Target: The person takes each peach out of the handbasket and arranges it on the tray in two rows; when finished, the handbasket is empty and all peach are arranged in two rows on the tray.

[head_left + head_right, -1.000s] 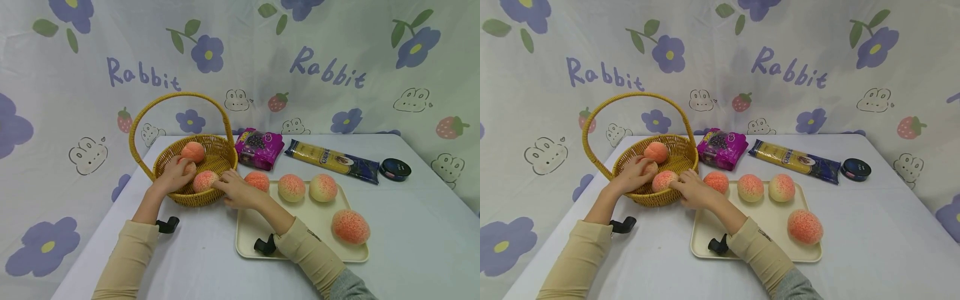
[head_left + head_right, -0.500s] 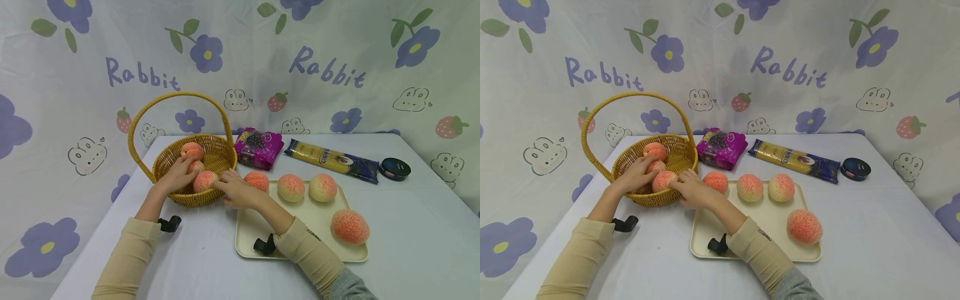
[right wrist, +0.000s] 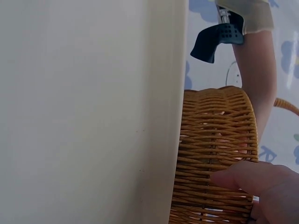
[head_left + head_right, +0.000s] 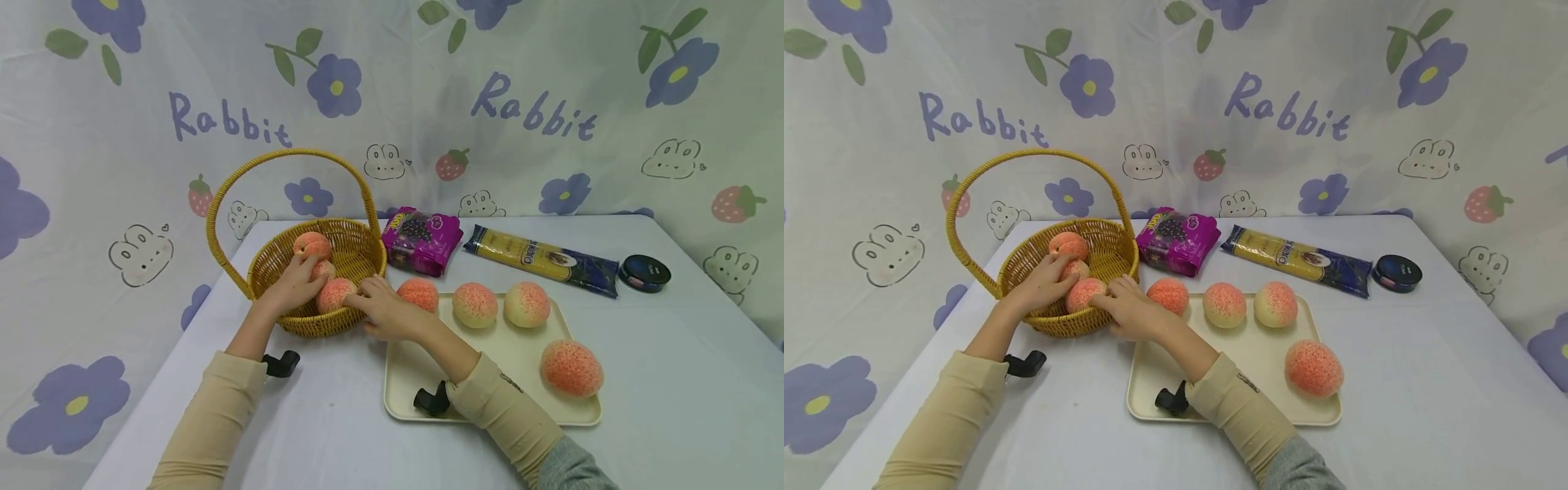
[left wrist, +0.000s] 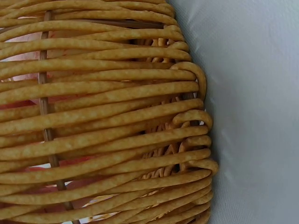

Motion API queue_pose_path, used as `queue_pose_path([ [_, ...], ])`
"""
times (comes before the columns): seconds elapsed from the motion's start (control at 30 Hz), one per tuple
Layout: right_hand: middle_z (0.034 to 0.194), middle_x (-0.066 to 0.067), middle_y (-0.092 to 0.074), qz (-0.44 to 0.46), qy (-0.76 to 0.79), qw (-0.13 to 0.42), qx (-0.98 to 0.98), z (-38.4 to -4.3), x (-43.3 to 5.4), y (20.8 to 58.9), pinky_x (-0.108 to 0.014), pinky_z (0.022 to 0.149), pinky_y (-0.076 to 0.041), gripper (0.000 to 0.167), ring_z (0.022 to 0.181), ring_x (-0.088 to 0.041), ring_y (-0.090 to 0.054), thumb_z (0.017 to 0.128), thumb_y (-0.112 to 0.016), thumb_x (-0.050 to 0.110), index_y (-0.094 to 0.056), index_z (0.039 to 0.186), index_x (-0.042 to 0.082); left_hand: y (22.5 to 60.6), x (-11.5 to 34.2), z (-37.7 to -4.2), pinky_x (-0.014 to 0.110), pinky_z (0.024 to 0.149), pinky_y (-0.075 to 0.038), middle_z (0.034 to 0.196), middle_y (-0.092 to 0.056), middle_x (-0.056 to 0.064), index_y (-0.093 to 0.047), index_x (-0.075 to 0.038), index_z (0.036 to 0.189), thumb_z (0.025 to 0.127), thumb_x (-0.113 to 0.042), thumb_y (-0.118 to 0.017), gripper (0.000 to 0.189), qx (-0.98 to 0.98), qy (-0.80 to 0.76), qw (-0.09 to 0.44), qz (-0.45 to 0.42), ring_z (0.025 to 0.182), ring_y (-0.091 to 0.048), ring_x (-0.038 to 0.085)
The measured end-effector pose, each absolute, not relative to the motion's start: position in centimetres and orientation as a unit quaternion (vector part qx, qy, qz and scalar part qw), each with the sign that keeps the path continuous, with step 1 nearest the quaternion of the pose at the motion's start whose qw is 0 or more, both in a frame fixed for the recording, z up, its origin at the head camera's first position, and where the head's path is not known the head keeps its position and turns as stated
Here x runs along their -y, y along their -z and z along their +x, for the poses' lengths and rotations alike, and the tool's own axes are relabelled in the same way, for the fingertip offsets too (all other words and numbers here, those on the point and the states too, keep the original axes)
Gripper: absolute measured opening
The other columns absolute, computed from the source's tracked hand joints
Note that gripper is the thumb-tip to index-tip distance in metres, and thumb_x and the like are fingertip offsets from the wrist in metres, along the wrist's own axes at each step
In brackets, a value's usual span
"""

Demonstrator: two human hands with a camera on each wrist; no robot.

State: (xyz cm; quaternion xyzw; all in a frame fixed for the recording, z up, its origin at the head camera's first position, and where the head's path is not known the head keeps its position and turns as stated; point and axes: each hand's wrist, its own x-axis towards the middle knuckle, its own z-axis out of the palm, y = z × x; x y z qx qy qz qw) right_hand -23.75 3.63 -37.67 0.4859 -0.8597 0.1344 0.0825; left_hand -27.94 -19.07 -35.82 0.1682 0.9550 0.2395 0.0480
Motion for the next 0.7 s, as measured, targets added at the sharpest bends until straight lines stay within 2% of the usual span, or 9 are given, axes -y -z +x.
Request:
queue_pose_path([
  [0.23, 0.101, -0.005, -0.047, 0.489, -0.142, 0.085, 0.856, -23.79, -3.57, 37.77, -0.033, 0.087, -0.031, 0.046, 0.097, -0.019, -0.039, 0.074, -0.067, 0.010, -0.050, 0.117, 0.016, 35.69, 18.81, -27.91, 0.060, 0.098, -0.027, 0.141, -0.015, 0.033, -0.021, 0.002, 0.143, 0.097, -0.028, -0.043, 0.060, -0.957, -0.233, 0.054, 0.162, 0.129, -0.021, 0.046],
  [0.5, 0.099, -0.005, -0.046, 0.492, -0.146, 0.090, 0.854, -23.84, -3.67, 37.84, -0.033, 0.086, -0.031, 0.043, 0.096, -0.021, -0.039, 0.074, -0.069, 0.012, -0.050, 0.112, 0.016, 35.43, 18.41, -28.02, 0.061, 0.099, -0.024, 0.143, -0.016, 0.031, -0.022, 0.002, 0.142, 0.097, -0.029, -0.041, 0.058, -0.958, -0.226, 0.054, 0.167, 0.130, -0.018, 0.047],
  [0.7, 0.101, -0.005, -0.046, 0.487, -0.138, 0.078, 0.859, -23.84, -3.60, 37.76, -0.033, 0.089, -0.030, 0.043, 0.098, -0.019, -0.038, 0.076, -0.069, 0.014, -0.050, 0.114, 0.016, 35.43, 18.31, -28.16, 0.061, 0.099, -0.022, 0.143, -0.016, 0.032, -0.026, 0.003, 0.141, 0.097, -0.027, -0.041, 0.056, -0.959, -0.218, 0.054, 0.171, 0.130, -0.015, 0.047],
])
